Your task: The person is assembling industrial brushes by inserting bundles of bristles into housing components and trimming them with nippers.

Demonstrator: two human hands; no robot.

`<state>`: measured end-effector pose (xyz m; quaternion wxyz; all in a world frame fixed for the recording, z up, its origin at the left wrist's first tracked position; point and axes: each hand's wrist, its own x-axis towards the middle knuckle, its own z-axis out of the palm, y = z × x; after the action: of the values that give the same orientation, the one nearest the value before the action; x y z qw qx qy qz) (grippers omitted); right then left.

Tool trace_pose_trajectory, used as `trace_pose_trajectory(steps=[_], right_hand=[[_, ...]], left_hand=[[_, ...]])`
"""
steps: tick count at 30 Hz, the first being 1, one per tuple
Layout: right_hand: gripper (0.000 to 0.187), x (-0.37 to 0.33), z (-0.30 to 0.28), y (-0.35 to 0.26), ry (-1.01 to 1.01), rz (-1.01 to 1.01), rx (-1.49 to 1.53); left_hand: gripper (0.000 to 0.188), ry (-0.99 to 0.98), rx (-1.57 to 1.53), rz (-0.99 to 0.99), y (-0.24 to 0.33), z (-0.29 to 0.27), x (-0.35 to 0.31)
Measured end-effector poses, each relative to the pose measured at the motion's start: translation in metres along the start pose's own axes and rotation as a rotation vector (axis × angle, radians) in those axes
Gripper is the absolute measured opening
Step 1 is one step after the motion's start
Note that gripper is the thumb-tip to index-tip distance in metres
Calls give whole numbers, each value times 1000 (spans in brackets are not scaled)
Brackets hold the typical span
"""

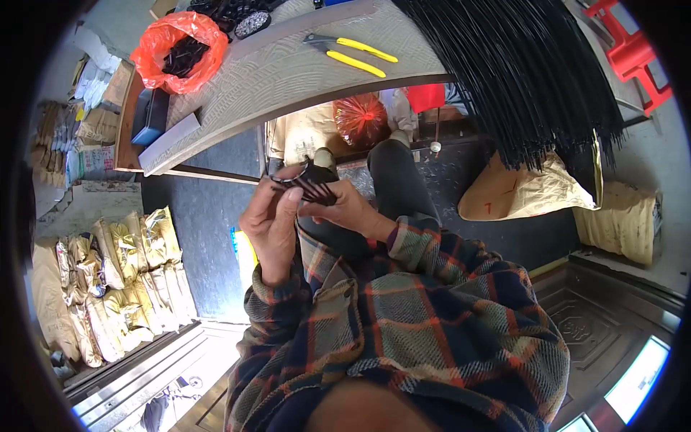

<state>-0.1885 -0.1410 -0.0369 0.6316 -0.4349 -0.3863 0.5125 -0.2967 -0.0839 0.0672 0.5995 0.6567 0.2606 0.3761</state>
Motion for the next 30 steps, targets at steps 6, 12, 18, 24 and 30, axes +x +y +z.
trace_pose_trajectory(steps=[6, 12, 18, 24, 30], right_hand=[[36, 3, 13, -44, 24, -392, 114], [62, 7, 27, -91, -8, -446, -94], [37, 16, 15, -89, 44, -461, -164], [7, 28, 1, -82, 56, -433, 5], [19, 20, -19, -104, -11, -550, 184]], left_hand=[[18, -14, 95, 189, 8, -1, -3], [21, 43, 330, 332, 6, 12, -9], [17, 22, 351, 337, 8, 13, 3], [19, -133, 434, 315, -2, -1, 17], [18, 19, 248, 204, 13, -28, 17]])
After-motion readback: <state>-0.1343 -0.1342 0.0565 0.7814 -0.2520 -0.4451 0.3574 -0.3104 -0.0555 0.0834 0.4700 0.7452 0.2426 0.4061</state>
